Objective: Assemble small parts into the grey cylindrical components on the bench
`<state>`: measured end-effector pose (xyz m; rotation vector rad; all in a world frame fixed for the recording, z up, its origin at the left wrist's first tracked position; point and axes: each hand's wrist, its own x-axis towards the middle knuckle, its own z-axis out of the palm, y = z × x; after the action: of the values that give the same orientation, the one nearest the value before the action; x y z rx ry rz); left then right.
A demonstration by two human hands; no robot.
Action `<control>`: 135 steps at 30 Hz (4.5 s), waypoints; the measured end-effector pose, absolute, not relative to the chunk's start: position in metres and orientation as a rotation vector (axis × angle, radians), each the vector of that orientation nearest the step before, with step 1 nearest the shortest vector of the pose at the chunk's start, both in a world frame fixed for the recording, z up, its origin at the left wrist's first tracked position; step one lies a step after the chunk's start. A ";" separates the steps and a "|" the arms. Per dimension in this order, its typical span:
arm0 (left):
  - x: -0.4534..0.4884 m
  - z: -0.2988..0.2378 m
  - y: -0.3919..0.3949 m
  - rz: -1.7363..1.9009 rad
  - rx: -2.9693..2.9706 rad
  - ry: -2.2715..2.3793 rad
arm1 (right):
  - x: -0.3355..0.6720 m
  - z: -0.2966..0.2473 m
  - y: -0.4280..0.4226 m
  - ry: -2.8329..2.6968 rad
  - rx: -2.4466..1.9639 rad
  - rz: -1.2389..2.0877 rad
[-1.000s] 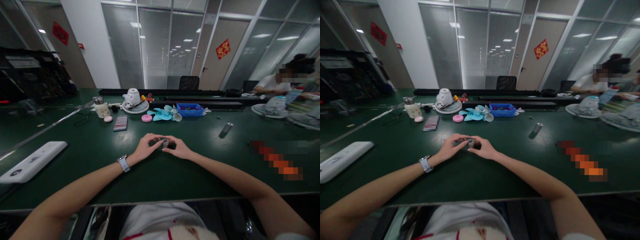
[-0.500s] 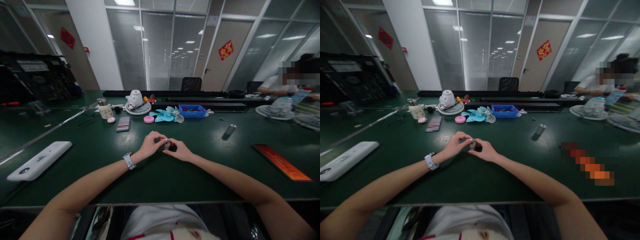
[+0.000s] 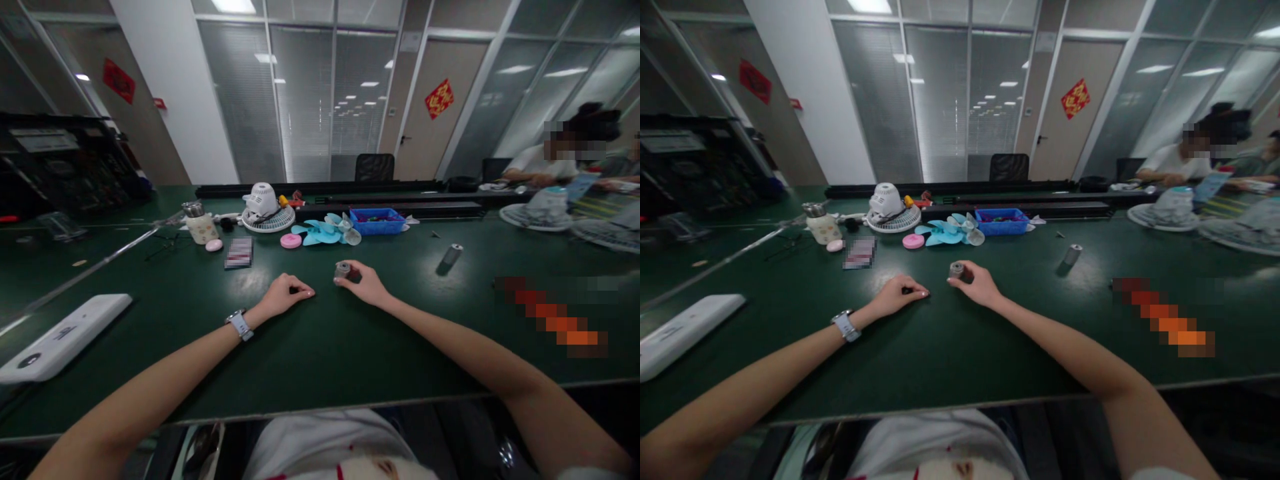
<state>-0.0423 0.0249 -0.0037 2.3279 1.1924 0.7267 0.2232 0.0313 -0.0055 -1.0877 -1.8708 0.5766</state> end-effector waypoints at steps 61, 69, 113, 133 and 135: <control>-0.040 -0.013 0.026 1.005 2.016 1.352 | 0.432 0.008 0.132 -1.186 -1.970 -0.236; -0.042 -0.018 0.029 0.983 2.031 1.343 | 0.431 0.009 0.138 -1.173 -2.016 -0.224; -0.018 0.010 -0.009 1.074 2.193 1.107 | 0.190 -0.004 -0.003 -2.009 -0.921 0.854; -0.041 -0.009 0.022 0.866 2.202 1.295 | 0.200 -0.013 0.010 -1.929 -0.999 0.733; -0.041 -0.011 0.022 0.813 2.234 1.280 | 0.220 -0.010 0.033 -1.782 -1.052 0.632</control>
<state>-0.0412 0.0225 -0.0114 2.2341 1.2803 0.8131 0.2205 0.0329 -0.0103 -1.0520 -1.7819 0.6321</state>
